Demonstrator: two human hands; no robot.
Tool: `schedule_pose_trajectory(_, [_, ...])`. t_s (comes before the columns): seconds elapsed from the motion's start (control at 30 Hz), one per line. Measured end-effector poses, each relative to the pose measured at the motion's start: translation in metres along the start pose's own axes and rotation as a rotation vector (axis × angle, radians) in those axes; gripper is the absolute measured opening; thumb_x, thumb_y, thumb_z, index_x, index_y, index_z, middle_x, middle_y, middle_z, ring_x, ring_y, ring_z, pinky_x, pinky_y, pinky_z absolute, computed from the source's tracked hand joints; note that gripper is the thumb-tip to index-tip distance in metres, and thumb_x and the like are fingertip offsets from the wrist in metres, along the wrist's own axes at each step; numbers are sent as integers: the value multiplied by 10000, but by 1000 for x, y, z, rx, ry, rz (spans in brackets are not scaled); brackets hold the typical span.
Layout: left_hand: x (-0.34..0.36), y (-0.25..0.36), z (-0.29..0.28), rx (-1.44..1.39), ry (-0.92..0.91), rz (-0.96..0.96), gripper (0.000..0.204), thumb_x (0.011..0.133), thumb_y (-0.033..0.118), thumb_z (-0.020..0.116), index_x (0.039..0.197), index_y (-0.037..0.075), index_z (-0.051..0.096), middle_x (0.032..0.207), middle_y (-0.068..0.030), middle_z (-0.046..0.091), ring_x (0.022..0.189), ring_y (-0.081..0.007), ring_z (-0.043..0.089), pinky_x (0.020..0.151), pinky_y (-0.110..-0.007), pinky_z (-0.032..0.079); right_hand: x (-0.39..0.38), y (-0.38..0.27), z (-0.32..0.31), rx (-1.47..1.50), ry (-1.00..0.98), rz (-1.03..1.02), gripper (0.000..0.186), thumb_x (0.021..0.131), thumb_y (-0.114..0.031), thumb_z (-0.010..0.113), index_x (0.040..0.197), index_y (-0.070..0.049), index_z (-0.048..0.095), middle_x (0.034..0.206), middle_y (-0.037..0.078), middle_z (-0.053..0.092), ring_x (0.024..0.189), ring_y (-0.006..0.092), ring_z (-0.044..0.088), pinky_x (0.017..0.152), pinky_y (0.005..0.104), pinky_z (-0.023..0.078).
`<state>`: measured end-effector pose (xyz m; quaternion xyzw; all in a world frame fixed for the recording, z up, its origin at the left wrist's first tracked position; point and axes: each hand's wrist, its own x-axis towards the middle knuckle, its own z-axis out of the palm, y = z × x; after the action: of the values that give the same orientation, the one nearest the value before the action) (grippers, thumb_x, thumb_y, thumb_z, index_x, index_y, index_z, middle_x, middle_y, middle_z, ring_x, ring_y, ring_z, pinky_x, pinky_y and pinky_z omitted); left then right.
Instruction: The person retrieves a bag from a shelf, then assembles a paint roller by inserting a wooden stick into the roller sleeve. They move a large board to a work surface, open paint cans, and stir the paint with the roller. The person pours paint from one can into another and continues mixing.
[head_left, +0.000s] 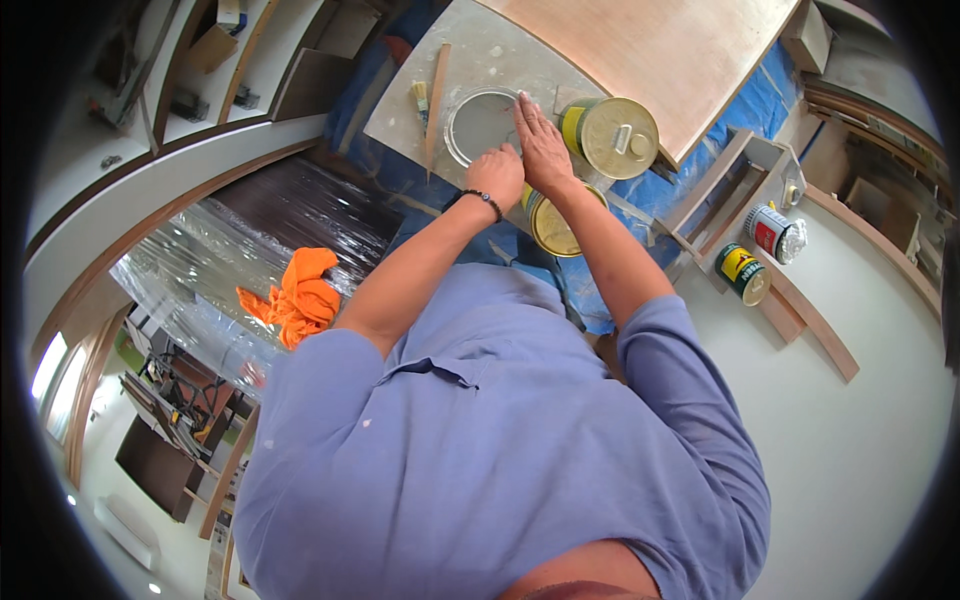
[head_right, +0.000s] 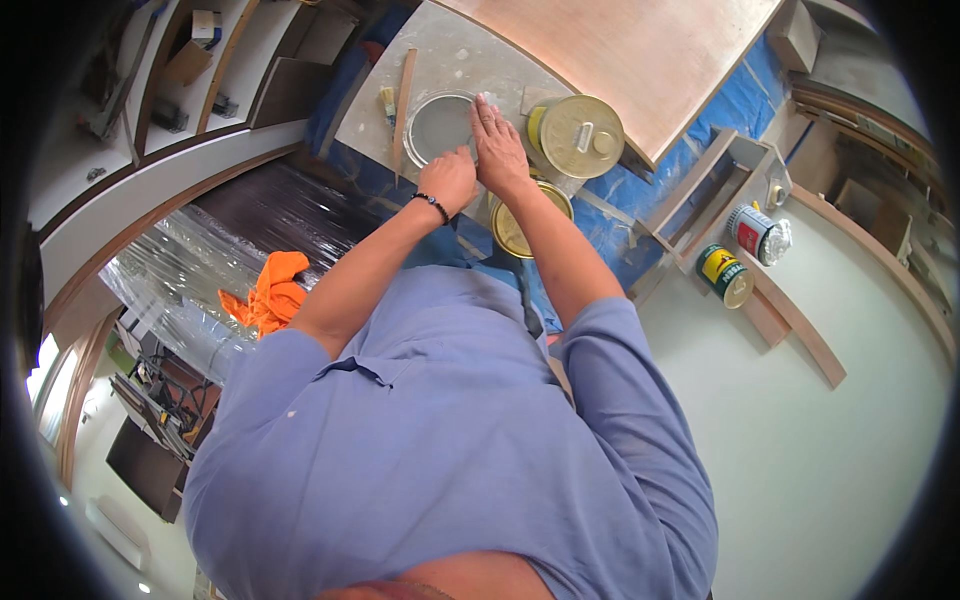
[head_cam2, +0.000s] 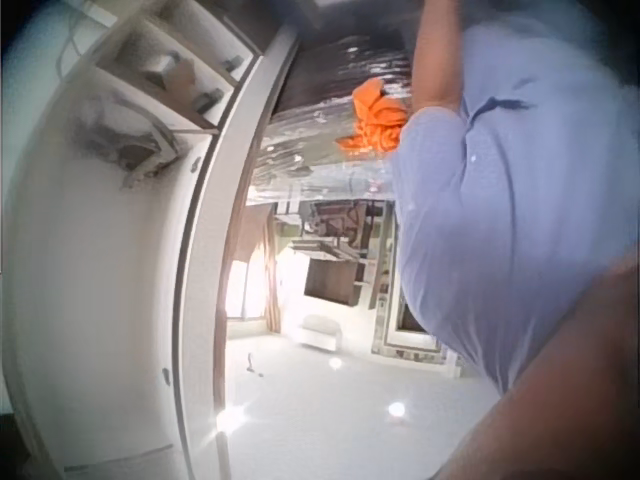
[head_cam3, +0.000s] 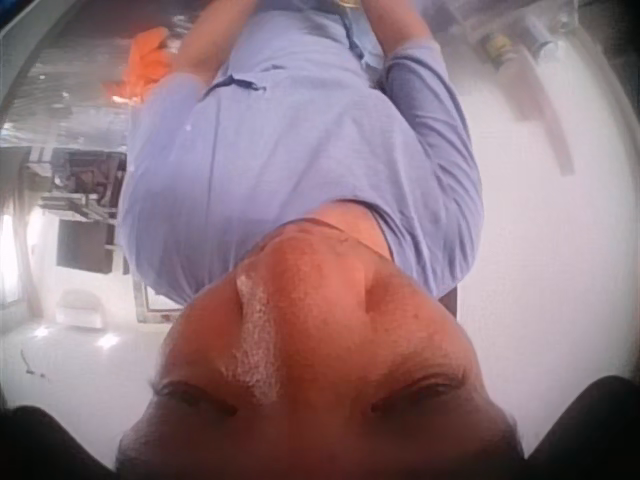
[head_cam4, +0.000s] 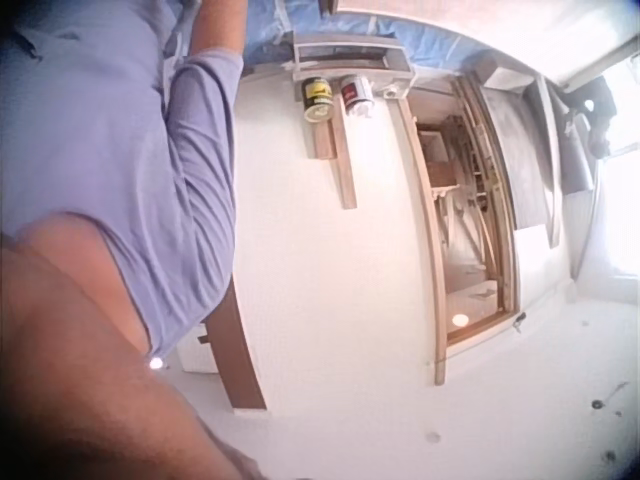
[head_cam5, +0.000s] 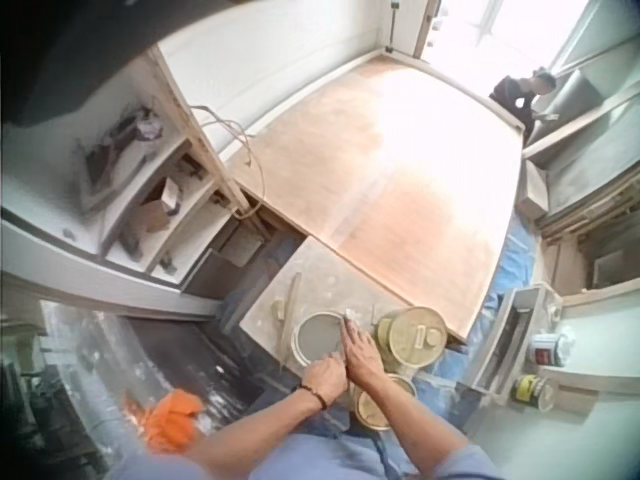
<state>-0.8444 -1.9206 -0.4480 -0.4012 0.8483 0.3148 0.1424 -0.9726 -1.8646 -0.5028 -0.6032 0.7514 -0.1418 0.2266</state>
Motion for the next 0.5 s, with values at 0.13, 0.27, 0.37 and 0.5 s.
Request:
schedule_pose_trajectory(0.13, [-3,-4,-11,-30,4,0,217,908,131,626,1029,-48,645,913,-305,741,913,-454,750,864,-534,595,-1,-13,-5,9,-127,117,964,922,-205,735,1704,-132,174,1795,39,123,1599,342,290,1247,592,304])
schedule_pose_trajectory(0.27, [-7,-7,-8,-46,-23,-40,252,955,157,578,1071,-53,655,948,-307,741,924,-473,737,876,-552,580,-1,-24,-14,100,-160,220,1017,895,-213,768,1713,-196,163,1799,-20,100,1596,338,302,1219,662,307])
schedule_pose_trajectory(0.37, [-6,-8,-10,-82,-15,-47,280,970,159,559,1132,-46,659,955,-317,737,928,-486,728,879,-560,573,2,-25,-15,109,-182,265,1095,852,-187,814,1717,-232,144,1799,-50,88,1592,338,310,1209,675,320])
schedule_pose_trajectory(0.5, [-7,-19,-5,-111,21,-26,305,972,155,548,1193,-21,662,947,-325,732,930,-493,723,876,-569,569,4,-32,-25,83,-240,291,1185,791,-96,834,1721,-239,114,1802,-54,62,1595,311,308,1194,679,346])
